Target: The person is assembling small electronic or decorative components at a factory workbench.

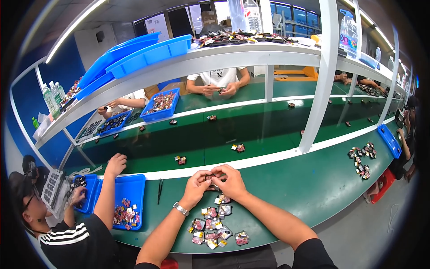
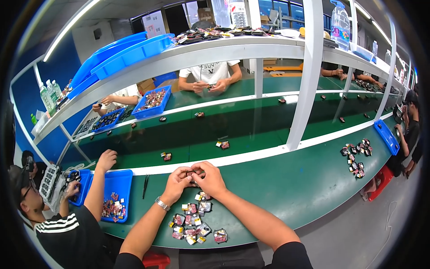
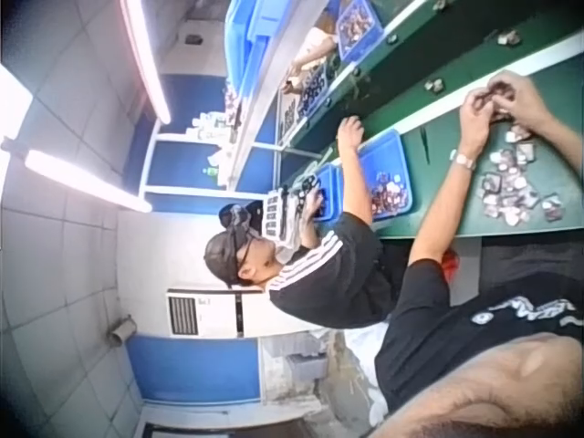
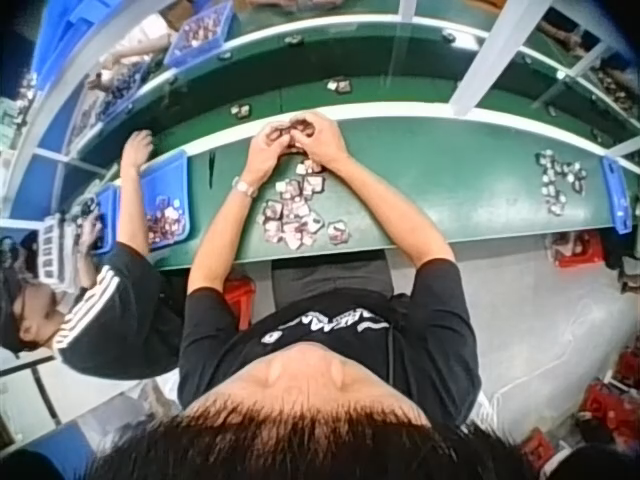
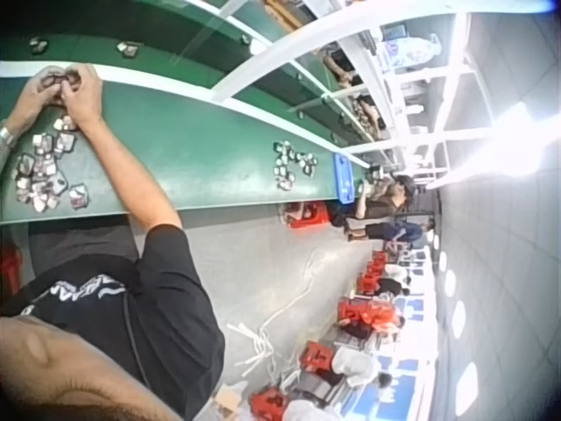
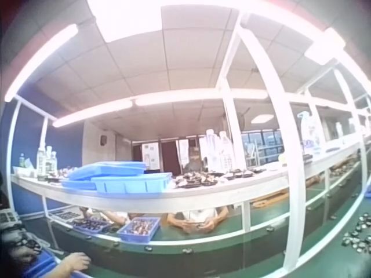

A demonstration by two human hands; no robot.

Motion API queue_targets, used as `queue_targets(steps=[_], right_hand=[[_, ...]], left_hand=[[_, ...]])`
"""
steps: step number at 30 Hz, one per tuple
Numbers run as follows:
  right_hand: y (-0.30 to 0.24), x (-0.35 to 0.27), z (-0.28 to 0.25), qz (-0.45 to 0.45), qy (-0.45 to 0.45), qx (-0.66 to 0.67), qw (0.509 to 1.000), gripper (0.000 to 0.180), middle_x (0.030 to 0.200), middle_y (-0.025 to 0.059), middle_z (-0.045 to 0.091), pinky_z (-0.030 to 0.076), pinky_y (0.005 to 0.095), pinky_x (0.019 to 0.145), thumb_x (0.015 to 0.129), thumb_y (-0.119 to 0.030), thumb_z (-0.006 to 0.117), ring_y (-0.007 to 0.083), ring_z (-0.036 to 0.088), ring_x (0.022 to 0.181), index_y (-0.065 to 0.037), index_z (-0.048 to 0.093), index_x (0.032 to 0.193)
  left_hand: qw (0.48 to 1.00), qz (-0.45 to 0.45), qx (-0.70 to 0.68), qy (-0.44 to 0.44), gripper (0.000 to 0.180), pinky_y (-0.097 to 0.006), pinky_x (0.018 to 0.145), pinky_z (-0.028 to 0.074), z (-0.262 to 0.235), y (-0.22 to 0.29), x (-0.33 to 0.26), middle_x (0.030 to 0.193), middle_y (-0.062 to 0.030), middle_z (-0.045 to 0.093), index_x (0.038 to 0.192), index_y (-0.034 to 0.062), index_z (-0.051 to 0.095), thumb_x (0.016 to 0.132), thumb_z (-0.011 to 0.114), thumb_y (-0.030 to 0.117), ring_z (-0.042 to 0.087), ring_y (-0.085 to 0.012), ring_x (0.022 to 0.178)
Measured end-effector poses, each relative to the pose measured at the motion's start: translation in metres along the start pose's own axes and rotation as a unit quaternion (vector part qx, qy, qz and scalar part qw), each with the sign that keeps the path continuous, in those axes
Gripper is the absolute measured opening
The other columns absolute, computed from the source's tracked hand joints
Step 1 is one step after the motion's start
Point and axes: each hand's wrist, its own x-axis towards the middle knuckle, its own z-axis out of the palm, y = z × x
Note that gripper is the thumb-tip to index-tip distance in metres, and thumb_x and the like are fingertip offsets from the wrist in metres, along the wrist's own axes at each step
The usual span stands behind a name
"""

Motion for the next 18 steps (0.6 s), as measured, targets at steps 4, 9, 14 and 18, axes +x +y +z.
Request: queue_targets(steps=[4, 9, 14, 18], right_hand=[[-0.002, -0.001, -0.001, -0.001, -0.009, 0.001, 1.0, 0.022, 0.094, 0.0112, 0.064, 0.058, 0.0272, 0.07, 0.08, 0.0, 0.067, 0.0174, 0.068, 0.08, 0.0, 0.064, 0.101], [0.007, 0.001, -0.005, 0.067, -0.023, -0.007, 0.997, 0.021, 0.09, 0.0099, 0.067, 0.056, 0.0269, 0.07, 0.08, -0.002, 0.067, 0.0164, 0.067, 0.079, 0.0, 0.064, 0.101], [0.06, 0.058, -0.065, 0.079, 0.127, 0.088, 0.985, 0.013, 0.088, 0.0106, 0.071, 0.055, 0.0288, 0.074, 0.083, 0.008, 0.056, 0.0172, 0.068, 0.08, 0.003, 0.064, 0.091], [0.097, 0.086, -0.144, 0.245, 0.279, -0.162, 0.914, 0.028, 0.089, 0.0134, 0.072, 0.054, 0.033, 0.074, 0.074, -0.014, 0.081, 0.0212, 0.069, 0.081, 0.0, 0.068, 0.095]], left_hand=[[1.0, 0.002, 0.001, -0.006, 0.023, -0.029, 0.081, 0.057, 0.0, -0.001, -0.001, 0.11, -0.0114, 0.064, 0.118, -0.0011, 0.053, 0.095, 0.052, -0.001, 0.063, -0.0156, 0.097], [1.0, -0.016, 0.012, -0.017, 0.035, -0.032, 0.085, 0.056, 0.004, 0.001, 0.0, 0.118, -0.0157, 0.062, 0.128, 0.0011, 0.046, 0.094, 0.053, 0.0, 0.063, -0.0195, 0.103], [0.997, -0.022, -0.069, 0.015, 0.042, -0.038, 0.089, 0.056, 0.0, 0.003, 0.002, 0.126, -0.0208, 0.057, 0.134, 0.0011, 0.04, 0.094, 0.053, 0.002, 0.062, -0.0272, 0.108], [0.998, -0.039, -0.051, -0.02, 0.038, -0.038, 0.09, 0.055, -0.003, 0.005, 0.002, 0.126, -0.0211, 0.057, 0.131, 0.0003, 0.042, 0.095, 0.052, 0.003, 0.063, -0.0276, 0.108]])
